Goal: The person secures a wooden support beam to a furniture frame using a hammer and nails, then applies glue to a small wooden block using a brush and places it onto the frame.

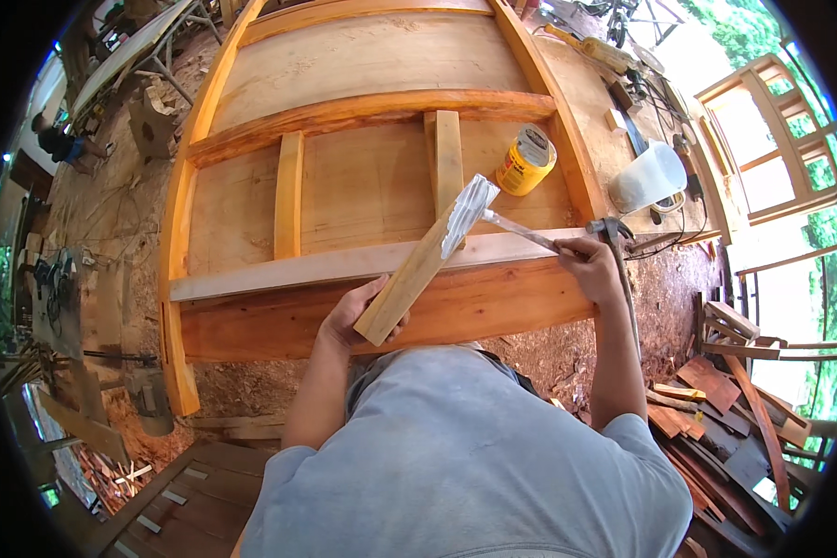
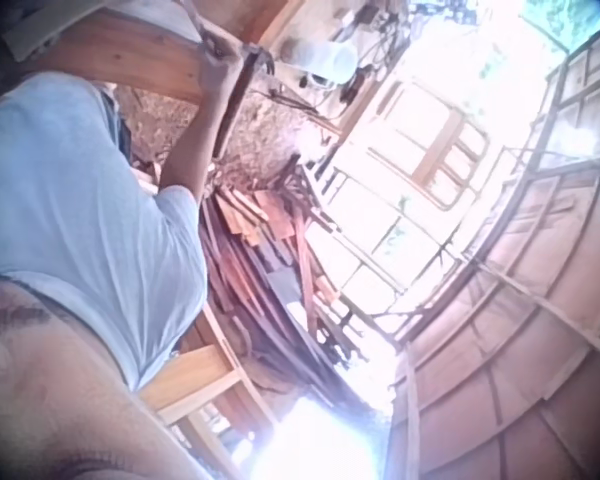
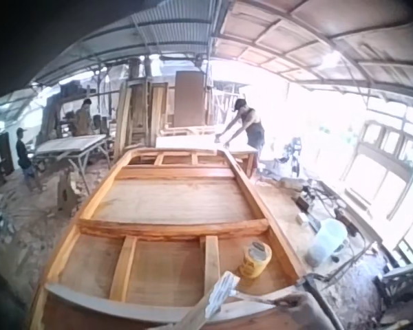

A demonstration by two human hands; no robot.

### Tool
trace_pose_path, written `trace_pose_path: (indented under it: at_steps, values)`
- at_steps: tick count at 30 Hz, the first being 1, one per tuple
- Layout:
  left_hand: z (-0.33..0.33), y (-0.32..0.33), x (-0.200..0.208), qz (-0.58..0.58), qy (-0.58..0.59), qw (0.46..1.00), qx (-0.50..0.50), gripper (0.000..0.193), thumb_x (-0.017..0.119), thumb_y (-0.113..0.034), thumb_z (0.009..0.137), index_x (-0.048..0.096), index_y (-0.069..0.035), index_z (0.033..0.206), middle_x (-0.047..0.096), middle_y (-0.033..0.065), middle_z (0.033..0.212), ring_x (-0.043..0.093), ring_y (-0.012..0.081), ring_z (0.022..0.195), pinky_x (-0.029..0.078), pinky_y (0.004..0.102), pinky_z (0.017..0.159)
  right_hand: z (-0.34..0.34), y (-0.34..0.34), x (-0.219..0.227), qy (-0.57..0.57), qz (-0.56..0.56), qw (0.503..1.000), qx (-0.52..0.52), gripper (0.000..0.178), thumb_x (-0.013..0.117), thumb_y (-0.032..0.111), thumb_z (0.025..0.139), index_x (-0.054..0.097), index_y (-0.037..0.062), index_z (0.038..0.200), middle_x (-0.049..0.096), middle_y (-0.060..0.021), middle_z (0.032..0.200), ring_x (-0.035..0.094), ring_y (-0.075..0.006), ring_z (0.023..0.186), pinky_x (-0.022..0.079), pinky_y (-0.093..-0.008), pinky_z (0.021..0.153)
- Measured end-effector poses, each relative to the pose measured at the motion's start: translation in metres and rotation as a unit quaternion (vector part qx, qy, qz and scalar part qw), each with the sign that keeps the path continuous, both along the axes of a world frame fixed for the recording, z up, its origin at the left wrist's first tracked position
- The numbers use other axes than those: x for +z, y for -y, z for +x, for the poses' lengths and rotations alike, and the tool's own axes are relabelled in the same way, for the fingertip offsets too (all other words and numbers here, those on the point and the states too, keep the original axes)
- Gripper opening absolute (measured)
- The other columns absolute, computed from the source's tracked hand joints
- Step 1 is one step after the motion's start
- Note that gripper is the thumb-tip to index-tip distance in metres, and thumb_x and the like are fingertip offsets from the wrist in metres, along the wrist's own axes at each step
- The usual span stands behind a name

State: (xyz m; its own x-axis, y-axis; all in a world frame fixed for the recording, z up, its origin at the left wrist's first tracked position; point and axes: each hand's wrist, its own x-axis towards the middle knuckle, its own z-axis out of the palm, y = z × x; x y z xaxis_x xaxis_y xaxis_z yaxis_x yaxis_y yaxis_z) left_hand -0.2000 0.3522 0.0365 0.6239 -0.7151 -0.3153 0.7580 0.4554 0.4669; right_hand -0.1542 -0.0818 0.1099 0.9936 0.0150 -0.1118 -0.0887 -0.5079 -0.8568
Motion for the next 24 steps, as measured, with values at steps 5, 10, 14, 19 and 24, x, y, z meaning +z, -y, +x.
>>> trace_pose_path:
  at_steps: [5, 10, 14, 19, 24]
  values:
    - [-0.002, 0.003, -0.002, 0.027, -0.029, 0.999, 0.028, 0.050, 0.041, -0.047, 0.107, 0.055, -0.006, 0.131, 0.067, 0.0168, 0.089, 0.068, 0.0236, 0.073, 0.058, 0.0350, 0.057, 0.022, -0.028, 0.023, 0.061, -0.074, 0.995, -0.040, 0.025, 0.070, 0.013, 0.092, 0.075, 0.0031, 0.114, 0.072, -0.0070, 0.086, 0.061, -0.0092, 0.079, 0.049, -0.0264, 0.071]
    - [0.000, -0.001, -0.003, 0.014, -0.012, 1.000, 0.023, 0.049, 0.041, -0.047, 0.107, 0.055, -0.006, 0.131, 0.068, 0.0171, 0.090, 0.069, 0.0233, 0.075, 0.059, 0.0354, 0.058, 0.010, -0.049, 0.035, -0.049, -0.143, 0.988, 0.009, 0.024, 0.071, 0.014, 0.091, 0.076, 0.0042, 0.112, 0.066, -0.0046, 0.075, 0.057, -0.0087, 0.072, 0.046, -0.0269, 0.067]
    - [0.001, -0.001, -0.008, 0.001, -0.010, 1.000, 0.012, 0.048, 0.041, -0.046, 0.107, 0.053, -0.006, 0.132, 0.068, 0.0169, 0.090, 0.069, 0.0234, 0.074, 0.059, 0.0357, 0.059, -0.006, -0.035, 0.014, -0.043, 0.029, 0.997, 0.064, 0.023, 0.067, 0.006, 0.093, 0.075, 0.0030, 0.115, 0.064, 0.0025, 0.080, 0.052, -0.0036, 0.072, 0.042, -0.0214, 0.064]
    - [0.000, 0.003, -0.003, 0.020, -0.027, 0.999, 0.020, 0.048, 0.041, -0.046, 0.107, 0.053, -0.007, 0.132, 0.069, 0.0171, 0.090, 0.069, 0.0235, 0.073, 0.059, 0.0359, 0.059, 0.031, -0.036, 0.018, 0.027, -0.042, 0.998, -0.034, 0.025, 0.070, 0.013, 0.091, 0.076, 0.0052, 0.114, 0.060, 0.0025, 0.070, 0.049, -0.0054, 0.064, 0.041, -0.0264, 0.057]
    - [-0.001, 0.004, 0.001, 0.026, -0.014, 0.999, 0.032, 0.046, 0.040, -0.043, 0.108, 0.056, -0.005, 0.128, 0.068, 0.0161, 0.090, 0.069, 0.0238, 0.073, 0.058, 0.0357, 0.060, 0.034, -0.048, 0.007, 0.024, -0.118, 0.992, -0.040, 0.028, 0.072, 0.019, 0.089, 0.076, 0.0074, 0.114, 0.065, -0.0066, 0.070, 0.055, -0.0113, 0.063, 0.045, -0.0311, 0.059]
